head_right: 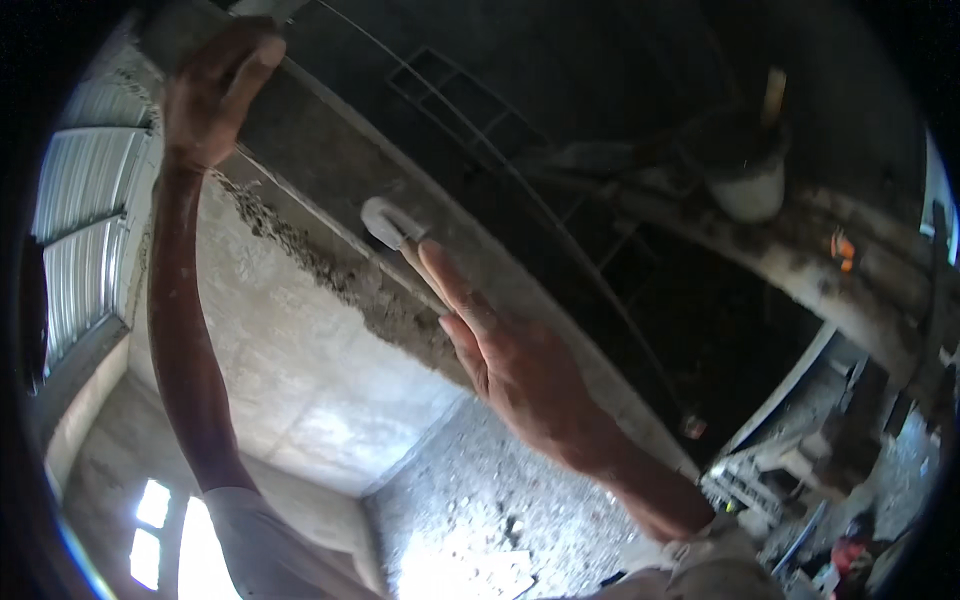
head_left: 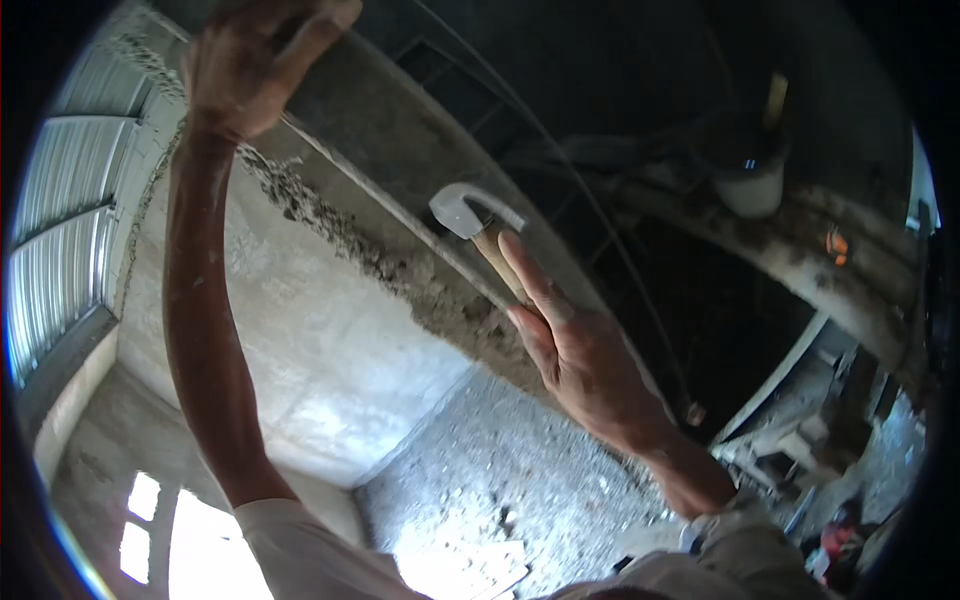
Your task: The person hammer nails into a wooden board and measures the distance between the board and a concrete column.
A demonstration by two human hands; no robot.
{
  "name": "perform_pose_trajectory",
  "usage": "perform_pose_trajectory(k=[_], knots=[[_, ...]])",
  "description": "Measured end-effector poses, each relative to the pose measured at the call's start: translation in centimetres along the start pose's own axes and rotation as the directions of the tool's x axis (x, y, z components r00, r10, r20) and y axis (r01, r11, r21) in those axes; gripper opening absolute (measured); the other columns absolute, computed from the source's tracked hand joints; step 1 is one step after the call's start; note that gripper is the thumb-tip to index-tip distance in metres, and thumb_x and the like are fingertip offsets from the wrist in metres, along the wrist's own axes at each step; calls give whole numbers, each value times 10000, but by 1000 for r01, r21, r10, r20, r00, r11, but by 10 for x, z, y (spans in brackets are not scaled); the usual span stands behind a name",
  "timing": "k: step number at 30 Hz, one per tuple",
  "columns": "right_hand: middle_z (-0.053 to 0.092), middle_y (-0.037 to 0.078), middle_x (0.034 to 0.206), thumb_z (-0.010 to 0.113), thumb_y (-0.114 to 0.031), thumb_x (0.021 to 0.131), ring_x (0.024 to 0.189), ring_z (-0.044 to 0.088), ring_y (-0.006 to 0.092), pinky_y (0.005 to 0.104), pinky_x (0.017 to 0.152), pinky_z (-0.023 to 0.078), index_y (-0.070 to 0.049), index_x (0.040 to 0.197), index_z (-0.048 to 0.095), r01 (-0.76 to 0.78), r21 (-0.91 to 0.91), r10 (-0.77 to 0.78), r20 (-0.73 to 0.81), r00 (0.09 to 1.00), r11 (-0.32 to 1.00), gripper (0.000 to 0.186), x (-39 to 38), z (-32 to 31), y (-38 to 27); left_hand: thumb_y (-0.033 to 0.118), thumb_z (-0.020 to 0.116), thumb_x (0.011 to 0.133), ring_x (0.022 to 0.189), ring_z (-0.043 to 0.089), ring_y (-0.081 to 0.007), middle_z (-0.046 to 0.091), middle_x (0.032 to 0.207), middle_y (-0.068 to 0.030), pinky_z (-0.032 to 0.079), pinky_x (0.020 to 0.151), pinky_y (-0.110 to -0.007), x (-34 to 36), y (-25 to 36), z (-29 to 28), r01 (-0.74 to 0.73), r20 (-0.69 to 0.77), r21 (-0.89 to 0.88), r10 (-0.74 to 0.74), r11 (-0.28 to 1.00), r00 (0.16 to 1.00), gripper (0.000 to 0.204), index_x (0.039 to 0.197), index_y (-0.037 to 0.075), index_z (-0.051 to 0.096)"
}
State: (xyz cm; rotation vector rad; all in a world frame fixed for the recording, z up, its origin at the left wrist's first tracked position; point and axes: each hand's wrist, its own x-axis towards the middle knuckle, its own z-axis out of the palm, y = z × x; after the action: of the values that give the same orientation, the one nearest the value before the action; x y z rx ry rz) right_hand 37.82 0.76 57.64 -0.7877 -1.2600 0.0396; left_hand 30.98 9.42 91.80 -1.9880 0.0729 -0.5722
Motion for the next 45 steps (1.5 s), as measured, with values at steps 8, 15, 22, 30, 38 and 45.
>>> perform_pose_trajectory(k=[8, 15, 22, 30, 38, 45], knots=[[595, 154, 894, 505, -238, 1009, 686, 593, 172, 339, 605, 466, -55, 1403, 360, -349, 14, 349, -21, 937, 937, 458, -43, -100, -25, 512, 640, 886, 642, 666, -191, 719, 818, -14, 506, 574, -360, -4, 9, 7, -59, -98, 75, 66, 995, 993, 412, 760, 127, 715], [530, 72, 869, 526, -173, 962, 653, 492, 128, 293, 576, 448, -18, 1409, 378, -704, 8, 700, -118, 705, 710, 495, -165, -172, 10, 432, 616, 920, 757, 660, -260, 701, 938, -42, 499, 668, -373, 9, 21, -4, 39, -23, 16, -39, 999, 999, 379, 837, 74, 706], [476, -12, 727, 544, -325, 992, 476, 421, 30, 182, 382, 357, -48, 1506, 281, -509, 557, 703, -205, 681, 656, 640, -149, -166, 21, 397, 635, 916, 732, 645, -236, 690, 893, -9, 474, 693, -387, 7, 26, -8, 159, 56, 101, -165, 982, 985, 329, 810, 94, 704], [522, 147, 1247, 472, -312, 1022, 1115, 505, 265, 388, 1004, 377, -6, 1436, 360, -723, 116, 724, -253, 641, 681, 527, -243, -178, 40, 312, 686, 881, 729, 631, -231, 672, 833, 11, 442, 713, -375, 15, 31, 0, 236, -4, 32, -236, 971, 972, 229, 778, 107, 690], [590, 139, 1062, 472, -215, 1017, 900, 595, 221, 373, 814, 480, 5, 1428, 393, -821, 312, 878, -181, 443, 478, 472, -244, -208, 37, 294, 688, 880, 714, 624, -245, 655, 809, -3, 434, 702, -383, 17, 30, -1, 281, 56, 75, -285, 957, 957, 230, 768, 94, 673], [532, 96, 1006, 480, -235, 1013, 752, 463, 130, 268, 671, 431, -1, 1346, 420, -719, 98, 723, -178, 667, 688, 412, -278, -185, 50, 300, 680, 883, 701, 610, -251, 648, 795, -10, 416, 705, -383, 20, 34, 3, 268, 42, 143, -277, 953, 960, 242, 757, 93, 671]])
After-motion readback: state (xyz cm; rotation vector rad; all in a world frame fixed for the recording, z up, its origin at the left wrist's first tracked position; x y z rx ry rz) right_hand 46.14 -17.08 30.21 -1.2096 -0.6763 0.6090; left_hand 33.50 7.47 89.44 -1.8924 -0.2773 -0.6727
